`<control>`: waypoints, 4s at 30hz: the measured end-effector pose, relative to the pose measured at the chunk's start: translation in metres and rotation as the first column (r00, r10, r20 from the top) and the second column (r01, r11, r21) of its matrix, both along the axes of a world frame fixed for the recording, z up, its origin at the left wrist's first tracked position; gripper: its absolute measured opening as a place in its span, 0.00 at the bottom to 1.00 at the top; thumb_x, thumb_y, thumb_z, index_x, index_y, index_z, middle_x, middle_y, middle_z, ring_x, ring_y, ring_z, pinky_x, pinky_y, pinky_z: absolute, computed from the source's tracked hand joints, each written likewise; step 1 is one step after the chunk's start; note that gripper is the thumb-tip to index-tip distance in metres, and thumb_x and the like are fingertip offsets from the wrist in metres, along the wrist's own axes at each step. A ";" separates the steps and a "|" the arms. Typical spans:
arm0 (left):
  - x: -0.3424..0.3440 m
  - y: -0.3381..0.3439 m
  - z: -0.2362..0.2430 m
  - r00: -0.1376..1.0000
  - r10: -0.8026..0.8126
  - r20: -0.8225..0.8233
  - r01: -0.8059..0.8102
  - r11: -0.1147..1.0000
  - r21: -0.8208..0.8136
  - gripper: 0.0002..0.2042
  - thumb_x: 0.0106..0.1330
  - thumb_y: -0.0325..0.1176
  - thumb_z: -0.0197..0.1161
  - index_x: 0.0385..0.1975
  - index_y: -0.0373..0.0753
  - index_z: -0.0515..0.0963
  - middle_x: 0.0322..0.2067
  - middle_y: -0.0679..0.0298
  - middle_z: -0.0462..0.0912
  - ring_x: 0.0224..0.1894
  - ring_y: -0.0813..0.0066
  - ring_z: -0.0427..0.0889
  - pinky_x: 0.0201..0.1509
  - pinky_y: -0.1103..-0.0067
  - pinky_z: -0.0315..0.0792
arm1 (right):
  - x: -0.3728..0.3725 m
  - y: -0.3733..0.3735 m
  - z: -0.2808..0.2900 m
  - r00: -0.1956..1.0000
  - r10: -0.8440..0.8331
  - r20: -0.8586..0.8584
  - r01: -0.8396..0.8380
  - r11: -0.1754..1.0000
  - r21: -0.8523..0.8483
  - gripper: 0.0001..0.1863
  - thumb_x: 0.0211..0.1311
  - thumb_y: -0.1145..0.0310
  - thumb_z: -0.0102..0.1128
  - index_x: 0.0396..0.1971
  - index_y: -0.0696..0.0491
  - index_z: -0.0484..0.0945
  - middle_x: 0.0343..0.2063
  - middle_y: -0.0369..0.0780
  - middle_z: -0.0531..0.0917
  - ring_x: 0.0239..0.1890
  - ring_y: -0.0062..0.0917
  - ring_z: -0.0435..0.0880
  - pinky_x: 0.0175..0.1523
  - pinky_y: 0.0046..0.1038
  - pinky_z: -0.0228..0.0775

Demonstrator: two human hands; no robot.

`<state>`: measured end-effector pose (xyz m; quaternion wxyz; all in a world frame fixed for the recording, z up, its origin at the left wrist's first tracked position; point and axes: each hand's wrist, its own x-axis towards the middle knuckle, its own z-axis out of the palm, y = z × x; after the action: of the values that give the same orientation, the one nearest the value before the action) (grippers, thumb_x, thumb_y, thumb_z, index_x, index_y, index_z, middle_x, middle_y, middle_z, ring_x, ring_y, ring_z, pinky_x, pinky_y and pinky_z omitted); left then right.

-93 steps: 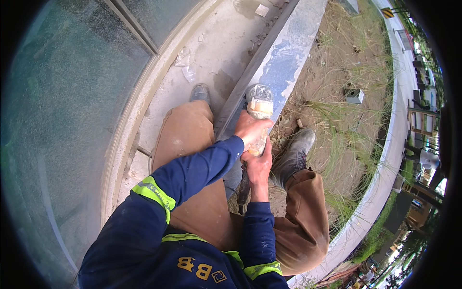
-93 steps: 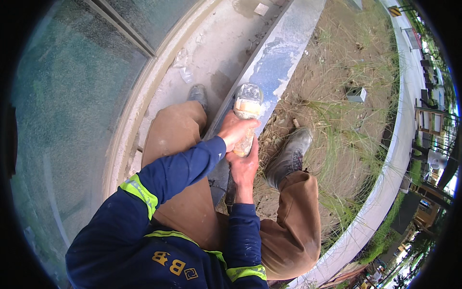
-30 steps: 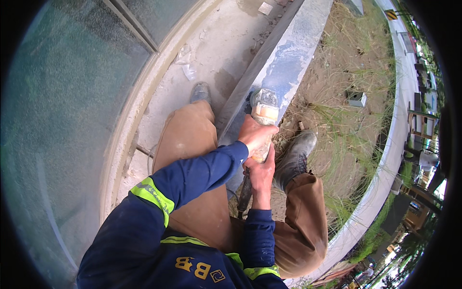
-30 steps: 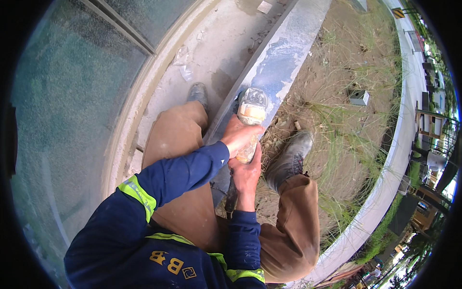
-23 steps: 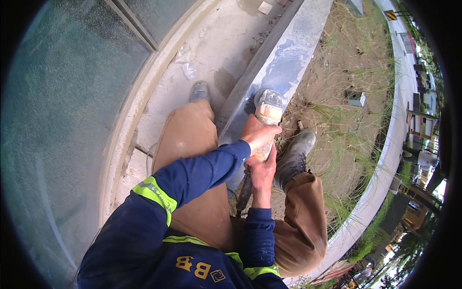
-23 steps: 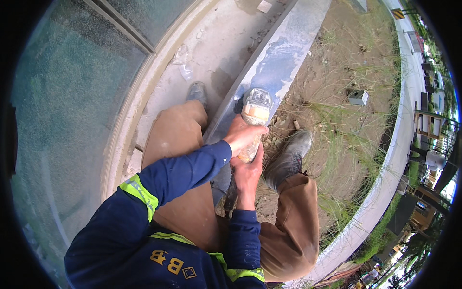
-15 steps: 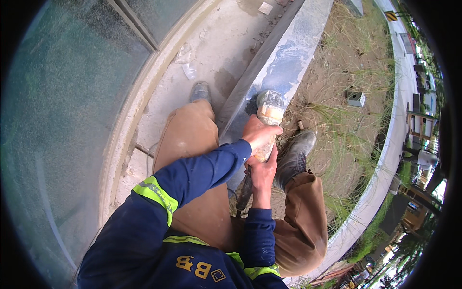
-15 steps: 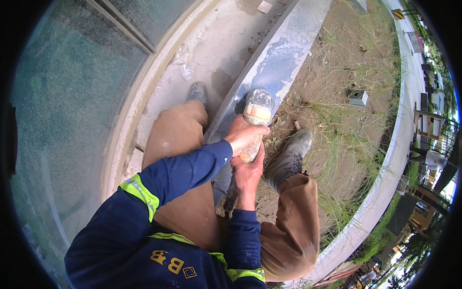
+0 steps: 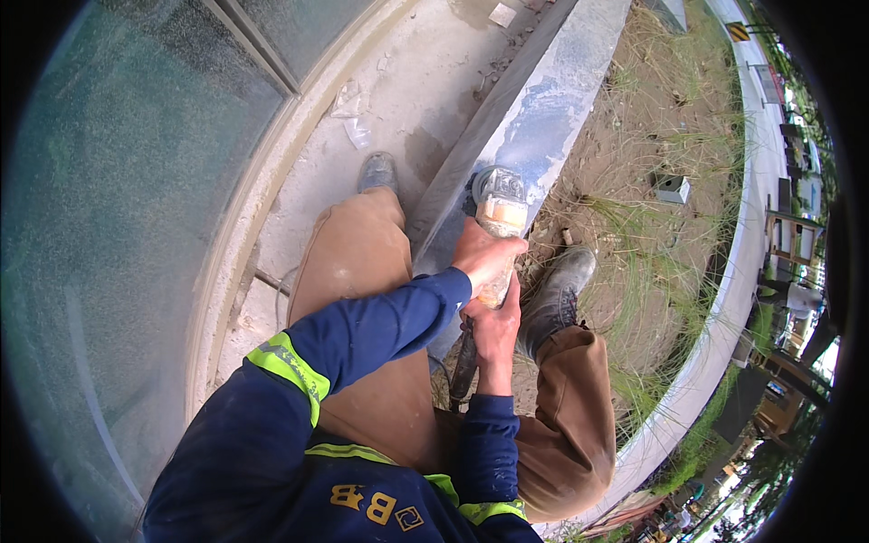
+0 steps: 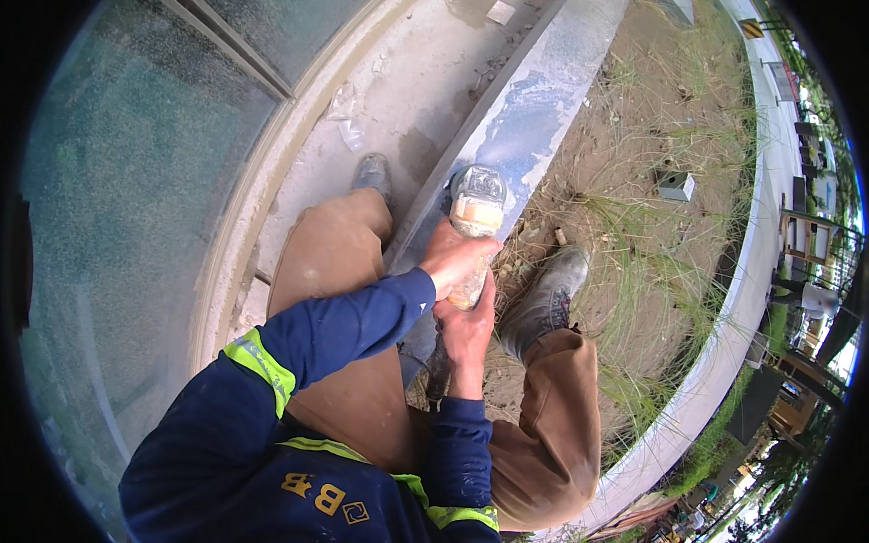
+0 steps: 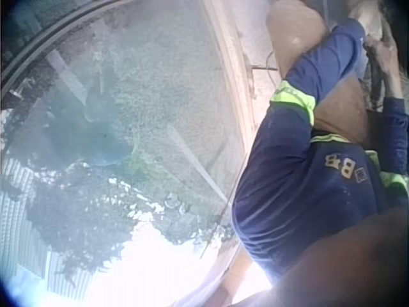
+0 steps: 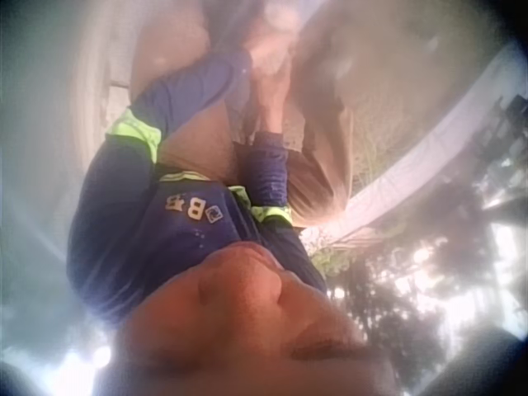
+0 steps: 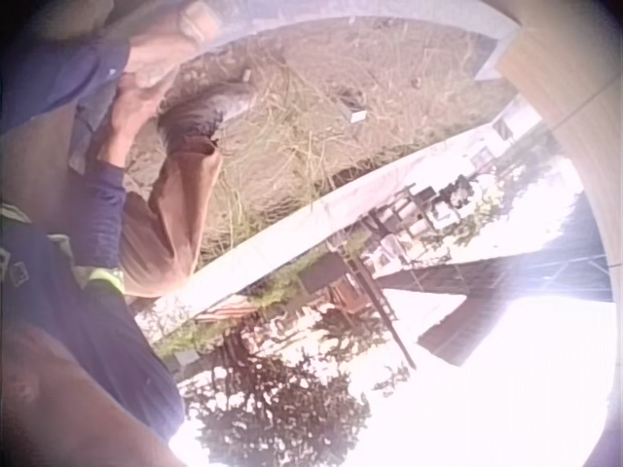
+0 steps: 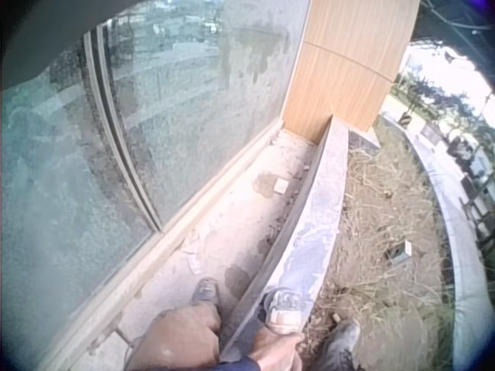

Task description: The person uses an angle grinder to smooth a concrete curb. They hold the tool with both hands and move it along the edge of the curb, generating dust.

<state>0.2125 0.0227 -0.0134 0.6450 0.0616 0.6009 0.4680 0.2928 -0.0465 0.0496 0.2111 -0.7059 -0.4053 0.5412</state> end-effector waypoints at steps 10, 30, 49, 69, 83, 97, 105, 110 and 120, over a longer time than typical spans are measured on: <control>-0.004 -0.003 0.004 0.996 -0.064 0.068 0.062 0.998 0.022 0.31 0.52 0.31 0.77 0.55 0.30 0.70 0.47 0.53 0.84 0.48 0.65 0.85 0.51 0.68 0.79 | 0.001 -0.004 -0.001 0.999 -0.021 0.026 0.020 0.999 0.044 0.51 0.45 0.74 0.74 0.74 0.60 0.60 0.52 0.47 0.83 0.44 0.27 0.84 0.47 0.28 0.78; -0.003 0.021 -0.016 0.994 -0.107 0.034 0.106 0.994 0.037 0.33 0.50 0.35 0.79 0.52 0.26 0.70 0.46 0.48 0.83 0.46 0.62 0.86 0.51 0.67 0.80 | -0.006 0.013 -0.010 0.995 -0.047 0.084 0.035 0.990 0.135 0.48 0.45 0.77 0.68 0.72 0.59 0.62 0.41 0.40 0.84 0.34 0.22 0.82 0.37 0.25 0.76; -0.027 0.024 0.016 0.982 -0.121 0.148 0.111 0.991 0.073 0.32 0.50 0.34 0.79 0.52 0.27 0.72 0.46 0.50 0.84 0.45 0.63 0.86 0.49 0.69 0.79 | -0.004 0.016 -0.013 0.994 0.007 0.111 -0.021 0.992 0.125 0.50 0.45 0.71 0.74 0.73 0.58 0.62 0.48 0.47 0.85 0.42 0.27 0.85 0.47 0.30 0.79; -0.015 0.023 0.003 0.990 -0.099 0.100 0.098 0.995 0.020 0.34 0.50 0.36 0.78 0.54 0.28 0.69 0.48 0.48 0.84 0.48 0.63 0.86 0.52 0.68 0.79 | -0.004 0.018 -0.005 0.992 0.025 0.125 -0.034 0.997 0.072 0.51 0.44 0.72 0.74 0.73 0.59 0.61 0.47 0.47 0.86 0.43 0.28 0.85 0.47 0.30 0.79; -0.012 0.019 -0.012 0.992 -0.118 0.035 0.117 0.993 0.021 0.34 0.51 0.35 0.78 0.54 0.26 0.67 0.48 0.47 0.82 0.49 0.60 0.85 0.54 0.68 0.78 | -0.010 0.012 -0.011 0.994 -0.008 0.110 -0.006 0.993 0.120 0.51 0.45 0.74 0.73 0.73 0.61 0.60 0.54 0.48 0.82 0.50 0.30 0.83 0.54 0.30 0.77; -0.013 0.040 -0.020 0.991 -0.136 0.004 0.136 0.991 0.017 0.36 0.50 0.37 0.78 0.54 0.25 0.68 0.49 0.45 0.82 0.51 0.59 0.85 0.55 0.66 0.79 | -0.015 0.032 -0.002 0.998 -0.056 0.020 0.056 0.998 0.033 0.52 0.44 0.72 0.74 0.74 0.59 0.60 0.42 0.45 0.86 0.33 0.24 0.84 0.37 0.28 0.78; -0.017 0.038 -0.002 0.995 -0.077 0.059 0.075 0.997 0.023 0.35 0.51 0.36 0.78 0.55 0.27 0.68 0.49 0.47 0.83 0.49 0.59 0.85 0.52 0.67 0.80 | -0.008 0.034 -0.014 0.986 0.046 0.161 -0.075 0.980 0.182 0.52 0.44 0.72 0.74 0.74 0.59 0.61 0.45 0.46 0.86 0.38 0.26 0.85 0.42 0.28 0.79; -0.012 0.036 -0.013 0.996 -0.077 0.046 0.075 0.996 0.042 0.32 0.51 0.34 0.78 0.54 0.27 0.70 0.46 0.49 0.84 0.47 0.61 0.86 0.51 0.67 0.80 | -0.017 0.034 0.000 0.994 -0.039 0.103 0.035 0.999 0.034 0.52 0.43 0.70 0.76 0.73 0.58 0.62 0.51 0.49 0.85 0.47 0.30 0.85 0.51 0.31 0.78; -0.014 0.035 -0.015 0.997 -0.065 0.052 0.063 0.997 0.046 0.32 0.50 0.34 0.78 0.53 0.27 0.70 0.47 0.49 0.84 0.48 0.62 0.86 0.53 0.68 0.79 | -0.015 0.028 -0.008 0.988 -0.020 0.150 0.007 0.996 0.084 0.52 0.44 0.70 0.77 0.73 0.58 0.62 0.53 0.50 0.84 0.51 0.32 0.84 0.56 0.32 0.76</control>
<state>0.1984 0.0573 -0.0283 0.6739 0.0827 0.5707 0.4619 0.2775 -0.0181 0.0411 0.2128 -0.7382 -0.4375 0.4673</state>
